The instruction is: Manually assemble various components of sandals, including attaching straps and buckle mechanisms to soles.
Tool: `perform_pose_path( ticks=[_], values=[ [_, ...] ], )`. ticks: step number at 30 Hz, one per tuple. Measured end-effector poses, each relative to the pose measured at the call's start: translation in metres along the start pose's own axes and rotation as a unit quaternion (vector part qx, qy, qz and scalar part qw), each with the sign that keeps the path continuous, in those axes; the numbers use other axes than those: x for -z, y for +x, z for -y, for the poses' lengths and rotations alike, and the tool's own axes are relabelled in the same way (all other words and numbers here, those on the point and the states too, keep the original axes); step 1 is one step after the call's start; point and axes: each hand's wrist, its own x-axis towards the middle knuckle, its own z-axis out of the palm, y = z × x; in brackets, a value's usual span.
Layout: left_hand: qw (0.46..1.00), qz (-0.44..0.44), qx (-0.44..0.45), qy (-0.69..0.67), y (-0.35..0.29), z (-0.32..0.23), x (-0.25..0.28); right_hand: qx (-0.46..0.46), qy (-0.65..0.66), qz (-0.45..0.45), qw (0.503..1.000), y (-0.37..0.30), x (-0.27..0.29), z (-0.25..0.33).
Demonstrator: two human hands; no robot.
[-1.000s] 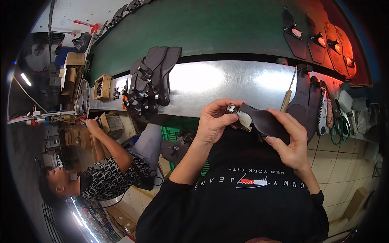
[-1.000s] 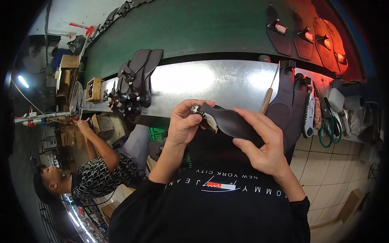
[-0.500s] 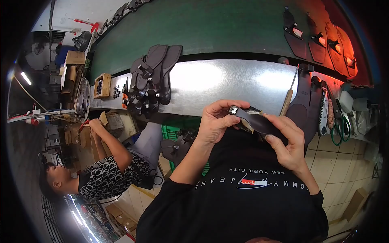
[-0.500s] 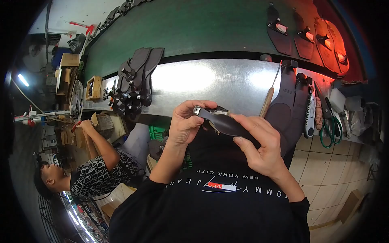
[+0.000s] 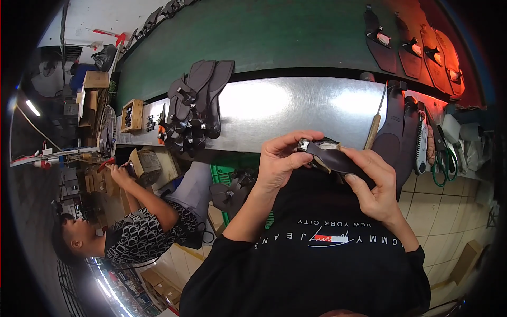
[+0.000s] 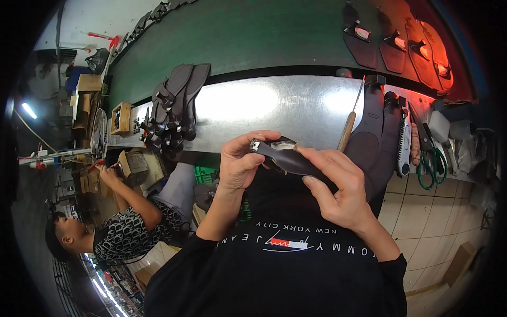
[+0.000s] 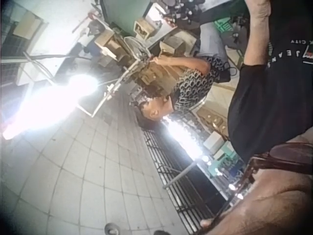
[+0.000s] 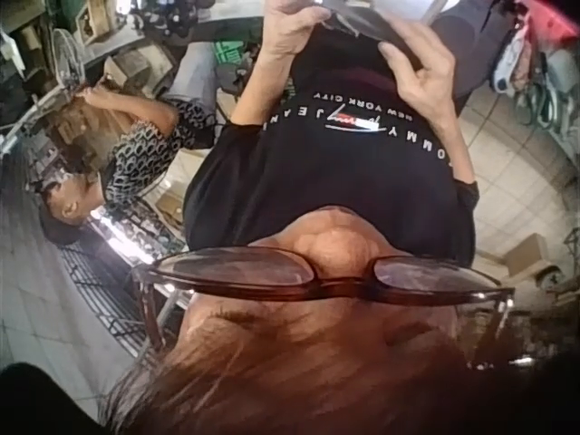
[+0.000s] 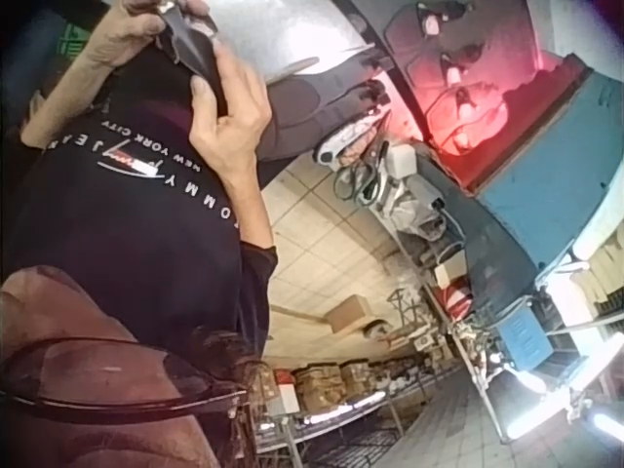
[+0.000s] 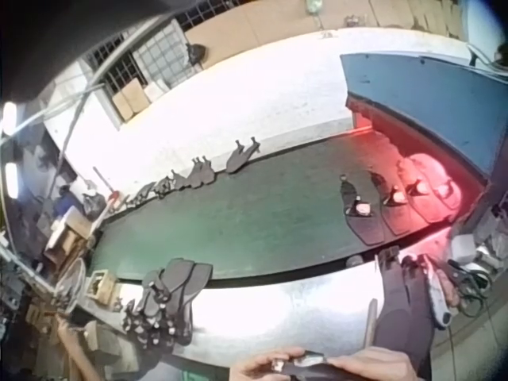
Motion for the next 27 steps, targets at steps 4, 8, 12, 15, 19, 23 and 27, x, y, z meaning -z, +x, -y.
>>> perform_pose_path(
  ticks=[4,8,12,15,19,23,27],
  values=[
    [1.000,-0.007,-0.017,0.012,-0.001,-0.002,-0.004,-0.002,-0.014,-0.002,1.000,0.000,0.000,0.000],
    [0.998,0.006,-0.055,0.020,0.001,0.003,-0.007,0.015,-0.042,-0.009,0.999,0.002,0.000,0.003],
    [0.992,0.038,-0.103,0.068,0.003,0.001,-0.009,0.039,-0.078,-0.018,0.996,0.004,0.001,0.005],
    [0.988,0.043,-0.107,0.100,0.002,0.001,-0.008,0.047,-0.107,-0.017,0.993,0.004,0.001,0.006],
    [0.986,0.062,-0.087,0.132,0.003,-0.006,-0.006,0.058,-0.129,-0.016,0.990,0.004,0.002,0.006],
    [0.985,0.077,-0.083,0.128,0.003,-0.002,0.000,0.060,-0.156,-0.002,0.986,0.004,0.002,0.007],
    [0.984,0.099,-0.082,0.127,0.004,-0.001,0.002,0.056,-0.160,0.005,0.985,0.004,-0.001,0.007]
  ],
)
